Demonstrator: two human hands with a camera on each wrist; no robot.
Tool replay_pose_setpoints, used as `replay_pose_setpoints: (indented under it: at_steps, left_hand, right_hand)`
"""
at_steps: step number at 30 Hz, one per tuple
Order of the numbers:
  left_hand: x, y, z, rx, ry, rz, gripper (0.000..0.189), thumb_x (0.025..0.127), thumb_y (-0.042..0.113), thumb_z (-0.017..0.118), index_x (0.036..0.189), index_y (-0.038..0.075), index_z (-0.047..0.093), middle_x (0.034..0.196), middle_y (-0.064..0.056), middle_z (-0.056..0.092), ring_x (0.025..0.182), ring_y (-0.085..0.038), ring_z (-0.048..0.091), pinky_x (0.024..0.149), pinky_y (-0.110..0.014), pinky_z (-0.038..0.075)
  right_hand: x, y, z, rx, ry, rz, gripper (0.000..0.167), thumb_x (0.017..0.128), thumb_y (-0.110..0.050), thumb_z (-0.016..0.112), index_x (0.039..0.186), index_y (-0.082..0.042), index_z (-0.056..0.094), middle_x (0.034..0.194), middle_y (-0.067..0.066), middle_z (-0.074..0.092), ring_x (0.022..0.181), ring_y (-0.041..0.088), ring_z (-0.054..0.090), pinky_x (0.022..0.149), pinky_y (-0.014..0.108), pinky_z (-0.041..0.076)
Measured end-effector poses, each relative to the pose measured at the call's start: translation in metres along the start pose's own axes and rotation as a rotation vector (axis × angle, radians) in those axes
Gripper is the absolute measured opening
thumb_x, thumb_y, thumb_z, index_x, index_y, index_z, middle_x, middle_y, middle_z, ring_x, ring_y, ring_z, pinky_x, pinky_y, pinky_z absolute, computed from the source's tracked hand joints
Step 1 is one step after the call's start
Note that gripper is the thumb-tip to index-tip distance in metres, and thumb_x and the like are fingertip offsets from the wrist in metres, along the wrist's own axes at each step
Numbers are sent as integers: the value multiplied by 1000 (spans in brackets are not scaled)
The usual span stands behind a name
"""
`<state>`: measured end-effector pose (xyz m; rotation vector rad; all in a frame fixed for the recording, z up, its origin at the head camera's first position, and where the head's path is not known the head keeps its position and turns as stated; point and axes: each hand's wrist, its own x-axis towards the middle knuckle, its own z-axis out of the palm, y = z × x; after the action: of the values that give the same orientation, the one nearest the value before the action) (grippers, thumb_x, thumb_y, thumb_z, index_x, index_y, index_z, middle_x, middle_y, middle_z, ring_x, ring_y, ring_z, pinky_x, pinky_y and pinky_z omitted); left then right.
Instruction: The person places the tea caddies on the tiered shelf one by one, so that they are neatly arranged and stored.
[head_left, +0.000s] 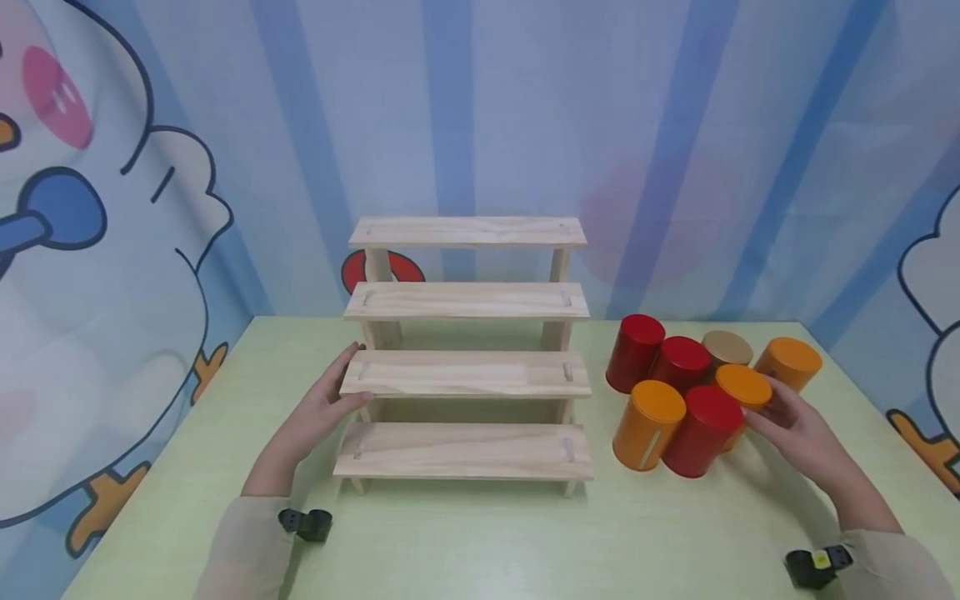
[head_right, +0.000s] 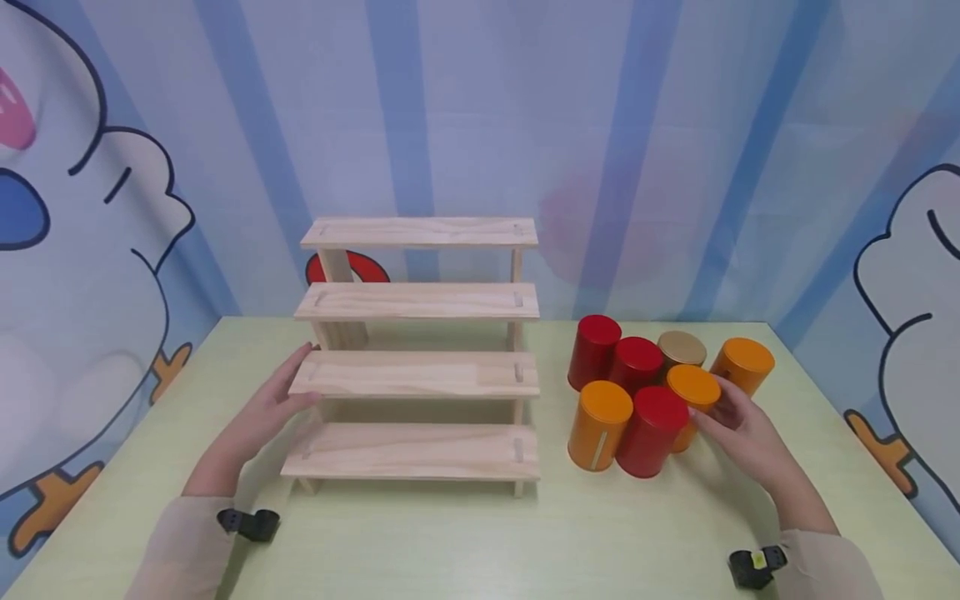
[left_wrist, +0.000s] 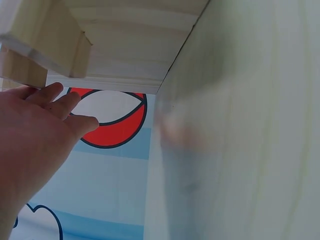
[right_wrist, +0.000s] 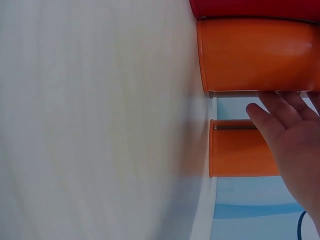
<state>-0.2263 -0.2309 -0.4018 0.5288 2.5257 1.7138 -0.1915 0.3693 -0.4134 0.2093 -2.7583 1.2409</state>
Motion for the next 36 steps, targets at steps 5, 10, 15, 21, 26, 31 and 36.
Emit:
replay_pose_setpoints:
  at_steps: [5, 10, 15, 21, 26, 31, 36]
  left_hand:
    - [1, 0, 2, 2, 5, 9, 80, 97, 17, 56, 156, 8, 3, 161, -18, 7, 145, -40, 13, 112, -59, 22]
    - [1, 1, 3, 0, 4, 8, 79, 97, 16, 55, 155, 7, 2, 160, -19, 7, 145, -41, 14, 112, -59, 22]
    - [1, 1, 4, -1, 5, 10, 79, 97, 16, 55, 155, 6, 3, 160, -19, 7, 145, -42, 14, 112, -58, 22]
    - [0, 5, 5, -3, 8, 1, 79, 97, 16, 55, 155, 6, 3, 160, -20, 7, 145, -41, 14, 112, -58, 22]
    - [0, 5, 5, -8, 6, 3, 78, 98, 16, 55, 155, 7, 3, 160, -19, 7, 145, -41, 14, 112, -58, 22]
    - [1, 3, 4, -10, 6, -1, 79, 97, 17, 55, 156, 8, 3, 160, -18, 7, 145, -40, 13, 113, -58, 22]
    - [0, 2, 2, 0, 12, -2, 79, 97, 17, 56, 156, 8, 3, 160, -19, 8, 145, -41, 14, 113, -59, 22]
  right_hand:
    - [-2, 1, -3, 9, 22, -5, 61, 98, -20, 57, 144, 7, 28, 130, 19, 49, 93, -23, 40, 73, 5, 45]
    - [-5, -1, -11, 1, 38, 20, 63, 96, -26, 60, 143, 3, 31, 119, -16, 45, 93, -22, 42, 73, 6, 46]
    - [-6, -5, -22, 6, 53, 30, 68, 94, -28, 62, 148, -1, 29, 121, -20, 42, 93, -22, 43, 72, 7, 47]
    - [-6, -13, -38, -12, 99, 15, 64, 95, -25, 62, 146, -3, 31, 117, -27, 39, 93, -22, 43, 70, 5, 45]
    - [-2, -27, -49, -71, 169, 10, 66, 95, -24, 61, 146, 4, 29, 114, -23, 41, 90, -20, 40, 71, 10, 46]
    - [4, -43, -63, -64, 208, -38, 55, 96, -19, 60, 140, 2, 35, 105, -26, 42, 87, -15, 45, 67, 2, 38]
    - [12, -64, -71, -99, 231, 12, 65, 96, -29, 59, 147, 0, 30, 109, -21, 41, 87, -10, 44, 66, 3, 37]
